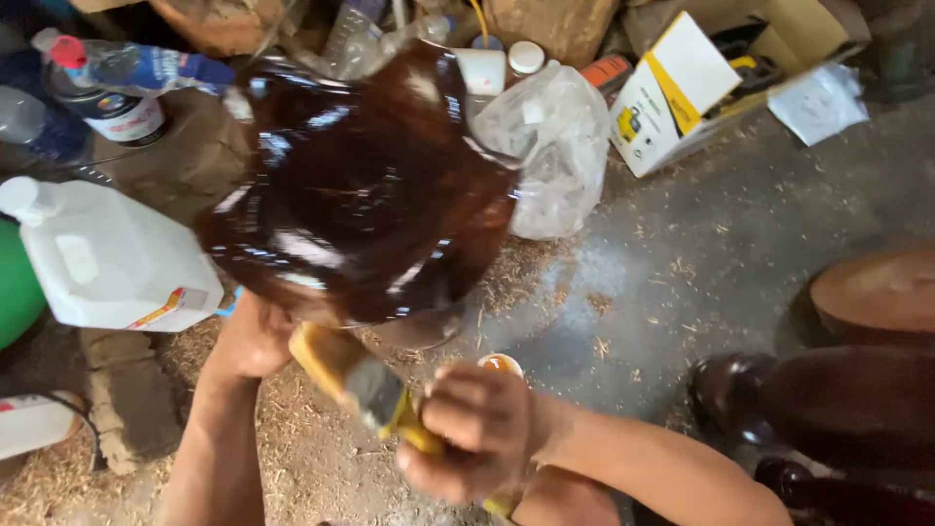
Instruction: The person sits on the workshop floor and uses a wide brush to apply a dark glossy lacquer coating to carved wooden candlestick-style objects, rotating each piece and steadying it with the other hand to coat the top and sides. After finishing a piece, the person stands and carries a small cup of finish across the workshop.
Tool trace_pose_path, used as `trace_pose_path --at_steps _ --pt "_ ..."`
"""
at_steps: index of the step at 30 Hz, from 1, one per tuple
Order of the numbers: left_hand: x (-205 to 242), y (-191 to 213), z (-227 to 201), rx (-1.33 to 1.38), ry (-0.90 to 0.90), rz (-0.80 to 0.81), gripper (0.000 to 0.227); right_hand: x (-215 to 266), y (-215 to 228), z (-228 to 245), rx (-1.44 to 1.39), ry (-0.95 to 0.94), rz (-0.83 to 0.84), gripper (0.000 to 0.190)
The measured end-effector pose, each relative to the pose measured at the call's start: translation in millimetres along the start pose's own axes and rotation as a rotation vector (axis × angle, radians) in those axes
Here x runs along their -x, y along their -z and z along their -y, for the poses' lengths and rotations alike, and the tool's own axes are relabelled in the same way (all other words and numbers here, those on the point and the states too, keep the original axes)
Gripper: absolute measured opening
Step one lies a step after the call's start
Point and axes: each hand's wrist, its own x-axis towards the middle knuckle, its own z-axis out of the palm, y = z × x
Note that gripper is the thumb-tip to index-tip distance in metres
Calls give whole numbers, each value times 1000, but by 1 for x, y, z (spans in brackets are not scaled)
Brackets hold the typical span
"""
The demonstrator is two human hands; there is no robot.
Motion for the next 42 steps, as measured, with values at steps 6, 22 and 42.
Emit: trace_pose_path --at_steps 6,22,42 --pt "-14 -2 34 -454 -157 15 55 32 46 -24 -42 -293 -246 21" --pt "-20 -82 -49 -558 -241 -455 44 168 32 -7 -110 -1203 541 12" --pt "-126 -69 -38 -370 -483 -609 57 219 11 6 -72 -1284 361 8"
